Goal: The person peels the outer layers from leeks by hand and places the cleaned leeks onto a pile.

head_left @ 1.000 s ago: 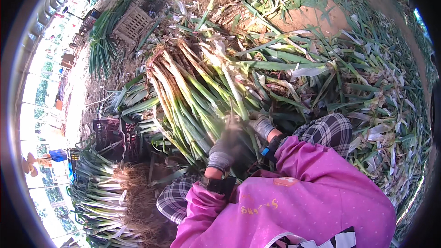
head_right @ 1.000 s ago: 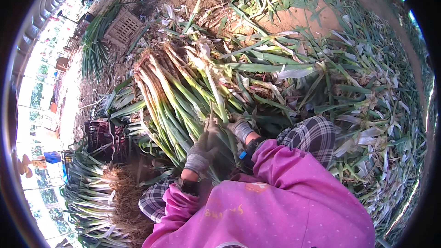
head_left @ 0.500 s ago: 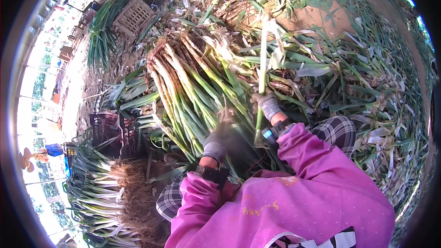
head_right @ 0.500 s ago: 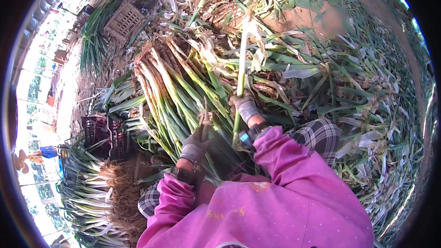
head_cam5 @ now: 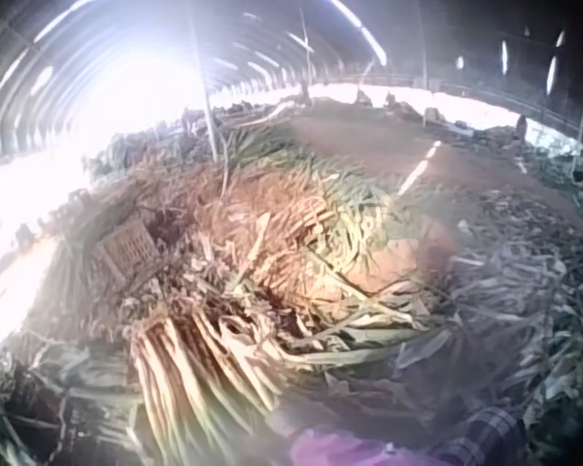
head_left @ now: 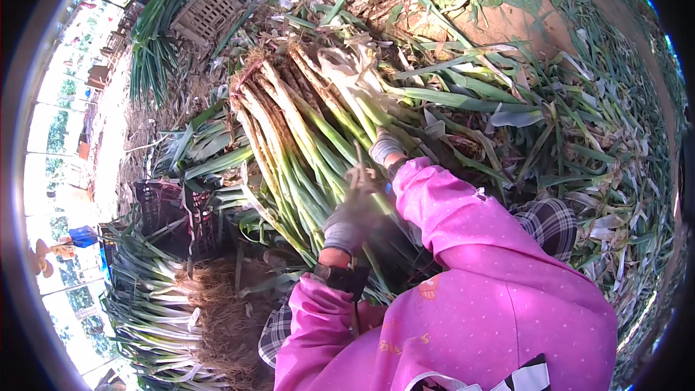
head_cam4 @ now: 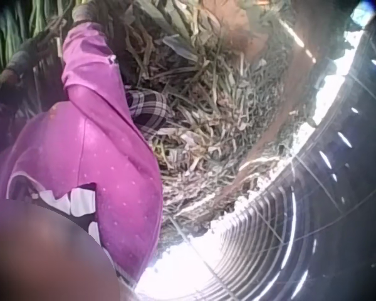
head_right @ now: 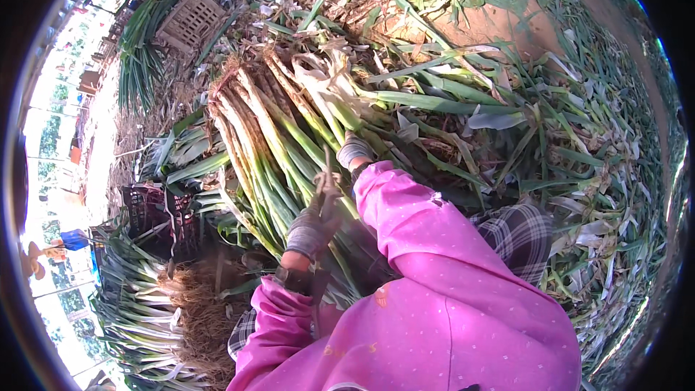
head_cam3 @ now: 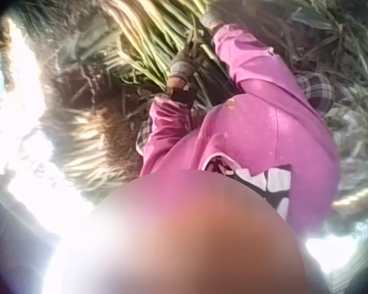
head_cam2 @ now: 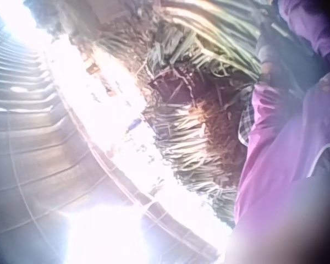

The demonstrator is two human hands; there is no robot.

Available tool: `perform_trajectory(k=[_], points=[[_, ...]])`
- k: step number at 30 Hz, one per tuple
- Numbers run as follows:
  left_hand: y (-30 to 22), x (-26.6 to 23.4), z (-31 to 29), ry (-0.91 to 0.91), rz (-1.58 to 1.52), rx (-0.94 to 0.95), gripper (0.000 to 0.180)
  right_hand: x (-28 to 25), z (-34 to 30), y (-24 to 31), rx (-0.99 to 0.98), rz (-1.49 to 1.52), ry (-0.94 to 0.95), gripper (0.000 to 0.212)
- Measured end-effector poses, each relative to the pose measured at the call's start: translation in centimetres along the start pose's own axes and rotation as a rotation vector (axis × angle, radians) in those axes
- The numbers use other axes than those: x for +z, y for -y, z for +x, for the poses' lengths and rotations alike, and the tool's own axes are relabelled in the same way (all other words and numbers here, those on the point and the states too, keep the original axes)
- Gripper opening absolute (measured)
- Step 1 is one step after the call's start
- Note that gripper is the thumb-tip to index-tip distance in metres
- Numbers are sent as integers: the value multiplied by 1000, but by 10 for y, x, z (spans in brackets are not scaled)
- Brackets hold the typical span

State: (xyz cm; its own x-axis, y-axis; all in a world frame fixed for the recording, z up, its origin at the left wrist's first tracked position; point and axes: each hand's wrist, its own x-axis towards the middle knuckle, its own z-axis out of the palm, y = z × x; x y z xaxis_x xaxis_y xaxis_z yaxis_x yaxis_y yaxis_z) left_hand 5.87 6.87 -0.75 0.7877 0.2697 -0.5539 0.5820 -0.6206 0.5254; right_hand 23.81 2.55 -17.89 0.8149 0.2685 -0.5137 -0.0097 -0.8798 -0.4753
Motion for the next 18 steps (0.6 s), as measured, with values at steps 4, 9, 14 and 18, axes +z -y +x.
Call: perform_trajectory(k=[4,9,14,18], points=[[13,2,-10,-5,-60,2,68,-15,-34,28,-6,-5,107,42],[6,4,-15,-47,-44,72,68,1,-25,10,-126,-45,-259,39],[38,28,-10,-170,108,184,65,-9,-8,13,-68,41,24,41],[29,24,-16,-119,-18,14,62,-3,-12,16,-67,-89,67,47]])
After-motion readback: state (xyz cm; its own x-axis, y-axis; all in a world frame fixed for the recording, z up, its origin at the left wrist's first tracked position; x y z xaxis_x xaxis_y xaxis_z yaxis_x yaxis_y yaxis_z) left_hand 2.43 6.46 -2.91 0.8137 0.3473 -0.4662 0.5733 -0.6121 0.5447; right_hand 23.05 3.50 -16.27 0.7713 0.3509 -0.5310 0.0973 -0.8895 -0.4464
